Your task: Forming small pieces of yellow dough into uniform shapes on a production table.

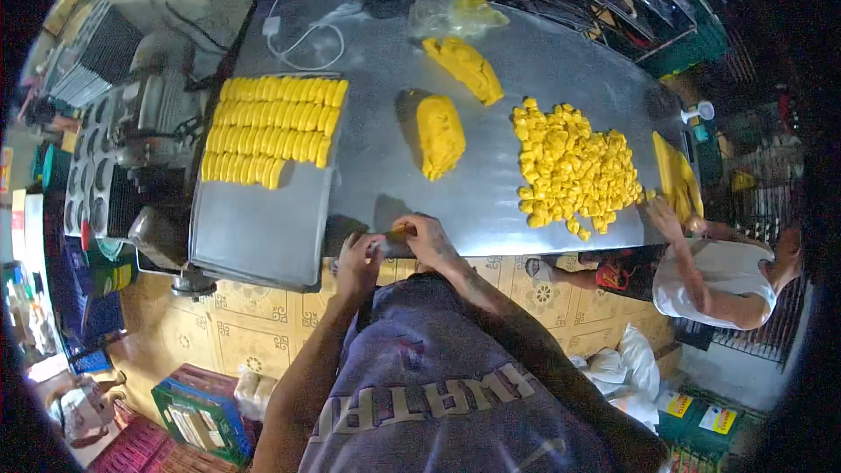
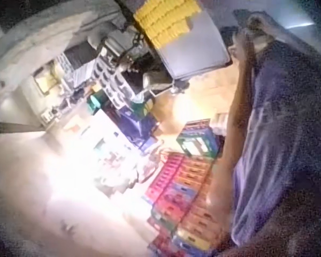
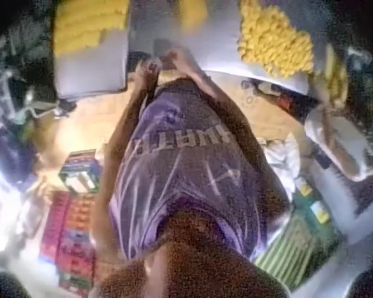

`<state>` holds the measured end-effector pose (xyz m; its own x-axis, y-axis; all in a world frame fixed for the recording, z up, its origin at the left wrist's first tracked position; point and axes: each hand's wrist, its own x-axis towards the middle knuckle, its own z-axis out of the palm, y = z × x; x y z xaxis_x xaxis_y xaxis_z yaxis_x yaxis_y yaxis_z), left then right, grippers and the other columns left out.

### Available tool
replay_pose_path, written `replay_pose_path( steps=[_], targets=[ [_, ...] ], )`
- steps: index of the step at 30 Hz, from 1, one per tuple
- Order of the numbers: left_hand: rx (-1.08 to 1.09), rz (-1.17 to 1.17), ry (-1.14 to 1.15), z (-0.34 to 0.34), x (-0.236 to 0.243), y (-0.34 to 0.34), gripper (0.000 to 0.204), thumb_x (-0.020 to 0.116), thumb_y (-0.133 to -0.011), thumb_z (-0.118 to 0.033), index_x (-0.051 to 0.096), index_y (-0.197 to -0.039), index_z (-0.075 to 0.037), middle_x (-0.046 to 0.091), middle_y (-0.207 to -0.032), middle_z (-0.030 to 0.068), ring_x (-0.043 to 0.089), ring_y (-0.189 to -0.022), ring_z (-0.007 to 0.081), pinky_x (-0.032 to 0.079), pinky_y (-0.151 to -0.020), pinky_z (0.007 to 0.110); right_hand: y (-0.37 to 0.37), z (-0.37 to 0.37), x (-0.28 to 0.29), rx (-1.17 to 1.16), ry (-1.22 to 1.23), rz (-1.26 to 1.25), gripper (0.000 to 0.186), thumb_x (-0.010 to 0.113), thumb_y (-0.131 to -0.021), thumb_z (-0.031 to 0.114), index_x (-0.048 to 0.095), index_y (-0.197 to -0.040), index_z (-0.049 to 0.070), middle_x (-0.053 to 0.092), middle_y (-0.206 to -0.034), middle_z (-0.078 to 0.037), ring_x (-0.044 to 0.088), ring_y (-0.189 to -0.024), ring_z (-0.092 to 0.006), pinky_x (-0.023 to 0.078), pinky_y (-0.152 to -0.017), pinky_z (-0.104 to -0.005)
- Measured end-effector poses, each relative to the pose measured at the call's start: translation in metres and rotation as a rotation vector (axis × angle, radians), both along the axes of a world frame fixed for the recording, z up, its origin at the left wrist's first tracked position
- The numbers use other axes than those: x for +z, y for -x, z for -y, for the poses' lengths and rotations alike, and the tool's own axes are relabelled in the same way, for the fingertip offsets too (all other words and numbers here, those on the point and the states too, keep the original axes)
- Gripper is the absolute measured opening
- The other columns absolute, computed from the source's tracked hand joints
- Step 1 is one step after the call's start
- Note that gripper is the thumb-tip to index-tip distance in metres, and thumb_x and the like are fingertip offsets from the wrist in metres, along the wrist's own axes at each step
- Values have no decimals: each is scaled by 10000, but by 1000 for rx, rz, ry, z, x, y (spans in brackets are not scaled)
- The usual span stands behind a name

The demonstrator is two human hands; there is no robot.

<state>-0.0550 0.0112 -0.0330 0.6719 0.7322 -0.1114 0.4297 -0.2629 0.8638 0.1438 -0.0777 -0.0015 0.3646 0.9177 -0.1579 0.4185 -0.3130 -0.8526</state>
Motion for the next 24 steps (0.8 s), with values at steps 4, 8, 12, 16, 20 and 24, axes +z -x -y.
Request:
replay_pose_path(
  steps=[4, 8, 12, 16, 20, 24],
  targets=[
    [-184, 6, -95, 5, 8, -22, 474, 636, -937, -162, 570, -1395, -58, 593, -1347, 207, 570, -1252, 377, 466, -1039, 483, 5, -15, -6, -135, 154, 144, 339, 676, -875, 54, 681, -1212, 90, 749, -1034, -169, 725, -974, -362, 558, -841, -429],
    [-293, -204, -490, 30, 17, -36, 741, 612, -934, -248, 356, -1565, 44, 338, -1633, 254, 324, -1534, 375, 293, -1235, 519, -10, -33, -7, -26, 185, 339, 260, 693, -902, 134, 638, -1152, 91, 731, -999, -176, 709, -964, -396, 554, -810, -469],
    [-365, -363, -479, 42, 25, -40, 855, 612, -932, -336, 276, -1606, 70, 209, -1693, 276, 155, -1605, 377, 170, -1284, 550, -26, -48, -5, 80, 195, 223, 269, 730, -898, 167, 620, -1129, 84, 725, -966, -179, 711, -937, -389, 552, -790, -474],
    [-391, -561, -569, 49, 27, -50, 837, 608, -932, -339, 302, -1592, 75, 223, -1688, 276, 156, -1606, 367, 128, -1291, 557, -30, -53, -4, 81, 137, 207, 274, 749, -893, 204, 606, -1089, 75, 713, -940, -185, 705, -917, -394, 546, -780, -482],
    [-315, -524, -572, 54, 25, -62, 806, 628, -915, -328, 348, -1553, 77, 239, -1680, 279, 177, -1602, 365, 140, -1287, 571, -34, -62, -10, 73, 132, 236, 282, 746, -907, 242, 593, -1068, 68, 708, -937, -184, 701, -917, -397, 537, -780, -500],
    [-298, -526, -431, 53, 35, -68, 848, 691, -849, -320, 370, -1522, 83, 273, -1665, 289, 202, -1591, 389, 161, -1281, 586, -39, -64, -17, 138, -44, 203, 273, 722, -930, 263, 583, -1049, 61, 697, -947, -188, 691, -928, -404, 525, -783, -512]
  ],
)
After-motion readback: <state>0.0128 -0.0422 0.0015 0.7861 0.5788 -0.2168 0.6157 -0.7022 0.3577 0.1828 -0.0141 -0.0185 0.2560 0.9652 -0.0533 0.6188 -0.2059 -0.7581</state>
